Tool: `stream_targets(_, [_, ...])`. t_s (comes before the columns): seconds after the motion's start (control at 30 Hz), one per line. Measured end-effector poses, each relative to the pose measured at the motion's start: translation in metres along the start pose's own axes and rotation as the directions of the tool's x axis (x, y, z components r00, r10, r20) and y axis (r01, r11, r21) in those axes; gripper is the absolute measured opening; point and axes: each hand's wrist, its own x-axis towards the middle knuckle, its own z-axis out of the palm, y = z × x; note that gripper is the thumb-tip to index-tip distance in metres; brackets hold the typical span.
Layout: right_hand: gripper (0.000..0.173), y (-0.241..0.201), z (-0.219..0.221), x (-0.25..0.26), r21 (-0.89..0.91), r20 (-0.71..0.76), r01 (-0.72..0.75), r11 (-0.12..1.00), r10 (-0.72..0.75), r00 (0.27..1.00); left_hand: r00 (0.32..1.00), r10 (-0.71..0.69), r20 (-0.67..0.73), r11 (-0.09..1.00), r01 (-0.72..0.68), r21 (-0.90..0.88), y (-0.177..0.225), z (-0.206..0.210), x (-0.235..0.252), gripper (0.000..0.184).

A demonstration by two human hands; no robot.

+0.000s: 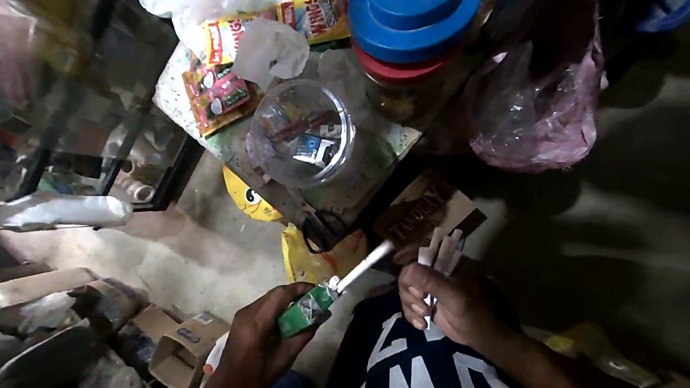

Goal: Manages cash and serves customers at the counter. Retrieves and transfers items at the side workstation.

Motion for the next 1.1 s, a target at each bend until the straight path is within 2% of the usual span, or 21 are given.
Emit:
stream_targets(0.1, [0.027, 0.0, 0.008, 0.001, -0.059, 0.09, 0.083, 0.995, -0.078, 0.993, 1.0, 0.003, 0.019, 0.999, -0.002, -0.047, 0.0, 0.011, 0.004, 0.035])
stream_targets(0.17, [0.027, -0.001, 0.015, 0.006, -0.057, 0.063, 0.118, 0.991, -0.114, 0.991, 0.999, 0.002, 0.032, 0.999, -0.001, -0.037, 0.0, 0.014, 0.004, 0.035])
stream_targets(0.27, [0.016, -0.008, 0.021, 0.013, -0.033, 0.004, 0.12, 0.992, -0.12, 0.993, 0.999, 0.002, 0.043, 1.0, -0.002, -0.01, 0.0, 0.018, 0.002, 0.035])
stream_targets(0.37, [0.007, -0.018, 0.013, 0.017, -0.102, -0.016, 0.16, 0.982, -0.162, 0.987, 0.999, -0.017, 0.034, 1.0, 0.017, 0.003, -0.005, 0.019, 0.0, 0.036])
stream_targets(0.43, [0.011, -0.027, 0.003, 0.018, -0.186, -0.052, 0.217, 0.958, -0.23, 0.972, 0.999, -0.043, 0.001, 0.996, 0.043, 0.077, -0.013, 0.011, -0.002, 0.038])
stream_targets(0.5, [0.014, -0.034, -0.004, 0.019, -0.223, -0.065, 0.264, 0.938, -0.285, 0.956, 1.0, -0.004, -0.022, 0.972, 0.009, 0.235, -0.011, -0.006, -0.005, 0.04])
stream_targets(0.57, [0.018, -0.032, -0.008, 0.021, -0.201, -0.046, 0.243, 0.949, -0.256, 0.966, 0.997, 0.077, 0.003, 0.941, -0.074, 0.331, 0.005, -0.025, -0.002, 0.042])
stream_targets(0.63, [0.022, -0.023, -0.009, 0.018, -0.113, -0.018, 0.165, 0.98, -0.168, 0.986, 0.997, 0.074, 0.018, 0.937, -0.076, 0.342, 0.001, -0.025, 0.0, 0.043])
stream_targets(0.73, [0.018, -0.009, -0.003, 0.023, -0.034, 0.013, 0.068, 0.997, -0.067, 0.998, 0.999, 0.05, -0.015, 0.948, -0.042, 0.317, -0.018, -0.023, 0.007, 0.042])
stream_targets(0.83, [0.008, -0.001, 0.001, 0.017, -0.081, 0.011, -0.01, 0.997, 0.011, 1.0, 0.999, 0.033, -0.003, 0.965, -0.031, 0.262, -0.019, -0.015, 0.007, 0.042])
stream_targets(0.93, [0.018, -0.001, 0.011, 0.023, -0.16, 0.081, 0.038, 0.986, -0.025, 0.996, 0.999, 0.053, 0.001, 0.971, -0.051, 0.232, -0.009, -0.015, 0.014, 0.041])
stream_targets(1.03, [0.035, 0.0, 0.021, 0.025, -0.202, 0.145, 0.085, 0.976, -0.056, 0.988, 0.998, 0.058, 0.014, 0.994, -0.059, 0.095, -0.001, -0.005, 0.014, 0.04])
stream_targets(1.1, [0.037, 0.001, 0.026, 0.027, -0.218, 0.178, 0.122, 0.968, -0.083, 0.98, 0.998, 0.061, 0.007, 0.998, -0.061, 0.004, -0.003, 0.002, 0.014, 0.037])
